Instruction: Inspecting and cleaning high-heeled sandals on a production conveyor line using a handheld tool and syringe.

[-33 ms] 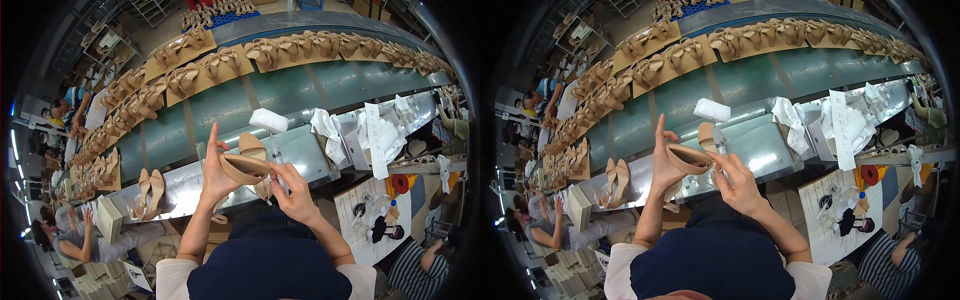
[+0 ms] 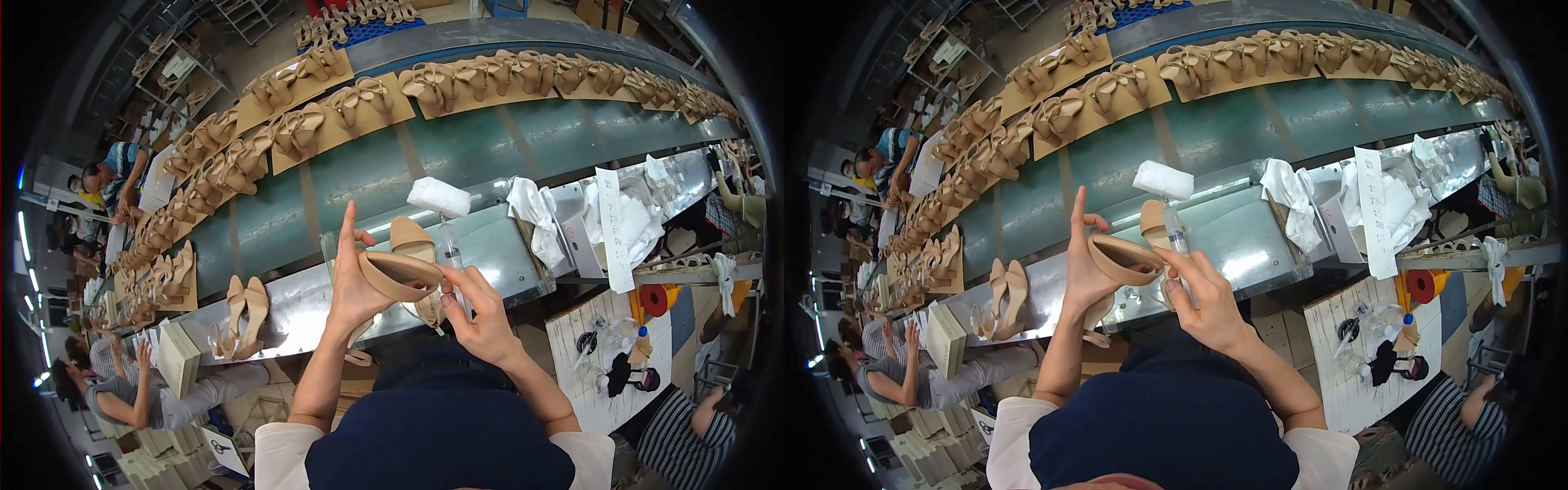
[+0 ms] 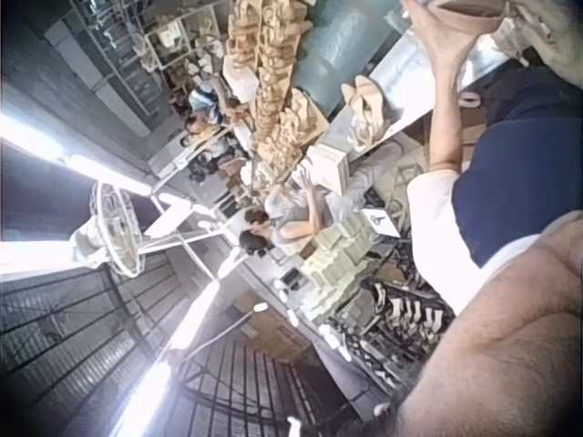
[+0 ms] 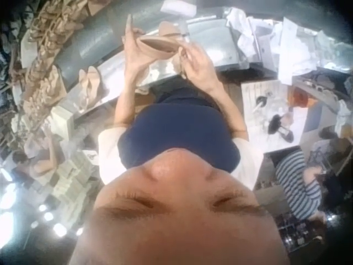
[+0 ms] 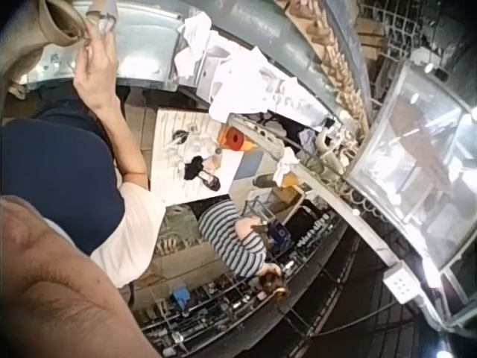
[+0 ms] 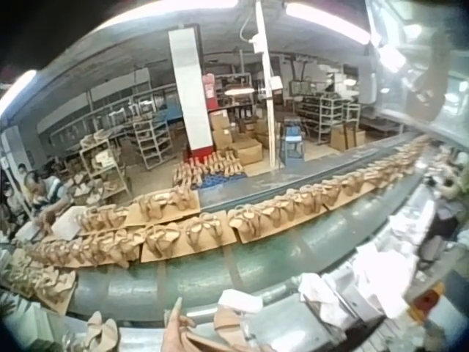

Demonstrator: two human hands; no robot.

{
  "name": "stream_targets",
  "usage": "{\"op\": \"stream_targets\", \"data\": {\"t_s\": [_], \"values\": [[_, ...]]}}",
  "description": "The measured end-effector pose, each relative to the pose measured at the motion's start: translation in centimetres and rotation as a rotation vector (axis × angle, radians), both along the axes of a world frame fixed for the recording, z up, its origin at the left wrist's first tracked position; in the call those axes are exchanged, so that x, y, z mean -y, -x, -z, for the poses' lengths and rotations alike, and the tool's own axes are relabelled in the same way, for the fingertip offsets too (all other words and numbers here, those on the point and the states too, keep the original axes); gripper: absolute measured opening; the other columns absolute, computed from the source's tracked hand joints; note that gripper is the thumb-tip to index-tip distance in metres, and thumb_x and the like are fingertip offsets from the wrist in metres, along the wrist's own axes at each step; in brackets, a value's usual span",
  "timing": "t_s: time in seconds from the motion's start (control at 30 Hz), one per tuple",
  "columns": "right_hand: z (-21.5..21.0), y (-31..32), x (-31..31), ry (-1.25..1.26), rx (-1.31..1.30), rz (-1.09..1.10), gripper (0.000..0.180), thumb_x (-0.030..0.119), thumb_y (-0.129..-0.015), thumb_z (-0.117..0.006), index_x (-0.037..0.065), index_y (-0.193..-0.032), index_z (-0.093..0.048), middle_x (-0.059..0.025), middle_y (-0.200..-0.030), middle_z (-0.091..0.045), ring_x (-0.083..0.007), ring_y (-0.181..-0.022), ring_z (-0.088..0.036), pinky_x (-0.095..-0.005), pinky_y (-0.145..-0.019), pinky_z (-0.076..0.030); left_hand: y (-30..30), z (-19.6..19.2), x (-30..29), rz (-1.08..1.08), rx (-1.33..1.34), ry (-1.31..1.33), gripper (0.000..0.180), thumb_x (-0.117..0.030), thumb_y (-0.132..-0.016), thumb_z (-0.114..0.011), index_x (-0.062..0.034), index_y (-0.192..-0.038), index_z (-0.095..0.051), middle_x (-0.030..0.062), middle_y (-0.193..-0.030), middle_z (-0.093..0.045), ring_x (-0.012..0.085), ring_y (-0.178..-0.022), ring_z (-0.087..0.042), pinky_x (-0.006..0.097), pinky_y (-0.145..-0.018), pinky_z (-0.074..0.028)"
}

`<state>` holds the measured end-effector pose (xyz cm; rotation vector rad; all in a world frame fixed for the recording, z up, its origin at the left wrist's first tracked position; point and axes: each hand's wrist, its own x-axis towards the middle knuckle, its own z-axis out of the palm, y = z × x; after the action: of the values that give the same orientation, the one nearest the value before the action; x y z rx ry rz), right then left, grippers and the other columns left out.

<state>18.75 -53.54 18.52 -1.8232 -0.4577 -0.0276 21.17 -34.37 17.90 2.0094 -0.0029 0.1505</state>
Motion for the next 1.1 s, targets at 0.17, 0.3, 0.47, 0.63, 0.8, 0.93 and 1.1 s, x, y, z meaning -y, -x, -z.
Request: {"op": "stream_targets", "data": {"t_s": [0.17, 0.3, 0.47, 0.63, 0.8, 0.93, 1.1], "values": [[0.0, -0.1, 0.1, -0.001, 0.008, -0.006, 0.043, -0.004, -0.077, -0.051, 0.004, -0.119, -0.051, -0.012, -0.081, -0.049, -0.0238, -0.07, -0.054, -0.0318, -0.063, -0.045, 0.0, 0.1, -0.2, 0.036, -0.019, 0.003, 0.127, -0.019, -0.044, -0.088, -0.0071, -0.142, -0.007, 0.0077, -0.096, -0.043, 0.0145, -0.073, -0.055, 0.028, -0.066, -0.046], [0.3, -0.2, 0.1, 0.007, -0.005, -0.006, 0.044, -0.003, -0.076, -0.052, 0.004, -0.12, -0.051, -0.0124, -0.081, -0.049, -0.0237, -0.069, -0.054, -0.0319, -0.063, -0.045, 0.0, 0.4, -0.2, 0.046, -0.005, 0.047, 0.124, -0.016, -0.048, -0.086, -0.0067, -0.142, -0.006, 0.0074, -0.096, -0.042, 0.0133, -0.072, -0.055, 0.026, -0.066, -0.046], [0.7, 0.3, 0.7, 0.163, 0.201, 0.185, 0.042, 0.0, -0.071, -0.062, 0.009, -0.112, -0.059, -0.0118, -0.08, -0.049, -0.0224, -0.068, -0.053, -0.0304, -0.055, -0.044, 0.1, 0.1, -0.3, 0.011, -0.045, 0.112, 0.121, -0.016, -0.05, -0.087, -0.0064, -0.142, -0.008, 0.0074, -0.095, -0.042, 0.0135, -0.071, -0.053, 0.028, -0.068, -0.045], [1.3, -0.7, 1.3, 0.188, 0.348, 0.082, 0.037, 0.002, -0.069, -0.066, 0.015, -0.104, -0.065, -0.0106, -0.079, -0.047, -0.0216, -0.064, -0.049, -0.0305, -0.052, -0.043, -0.2, -0.2, -0.2, -0.002, -0.019, -0.101, 0.121, -0.02, -0.049, -0.088, -0.0059, -0.142, -0.011, 0.0072, -0.092, -0.041, 0.017, -0.075, -0.046, 0.03, -0.069, -0.044], [2.1, -1.3, 0.3, 0.344, 0.411, 0.045, 0.035, 0.004, -0.069, -0.064, 0.017, -0.102, -0.066, -0.0103, -0.083, -0.046, -0.0231, -0.071, -0.049, -0.0308, -0.055, -0.045, 0.0, -0.1, -0.2, -0.011, 0.026, -0.11, 0.122, -0.022, -0.049, -0.088, -0.0051, -0.142, -0.01, 0.0072, -0.09, -0.04, 0.0189, -0.078, -0.044, 0.031, -0.069, -0.043], [2.1, -2.0, 0.9, 0.424, 0.487, 0.068, 0.03, 0.006, -0.068, -0.063, 0.014, -0.097, -0.067, -0.0115, -0.087, -0.046, -0.0251, -0.077, -0.05, -0.0315, -0.058, -0.046, 0.0, -0.4, 0.5, -0.016, 0.032, -0.197, 0.121, -0.022, -0.049, -0.087, -0.0037, -0.141, -0.011, 0.0066, -0.087, -0.038, 0.02, -0.076, -0.042, 0.031, -0.069, -0.042], [2.9, -1.1, 0.5, 0.445, 0.368, 0.102, 0.021, 0.006, -0.07, -0.057, 0.007, -0.09, -0.064, -0.0138, -0.092, -0.048, -0.0287, -0.084, -0.051, -0.0349, -0.063, -0.047, 0.2, 0.8, 1.1, -0.066, 0.02, -0.151, 0.116, -0.01, -0.049, -0.085, -0.0043, -0.141, -0.014, 0.0035, -0.087, -0.036, 0.016, -0.078, -0.041, 0.027, -0.066, -0.042]]}}
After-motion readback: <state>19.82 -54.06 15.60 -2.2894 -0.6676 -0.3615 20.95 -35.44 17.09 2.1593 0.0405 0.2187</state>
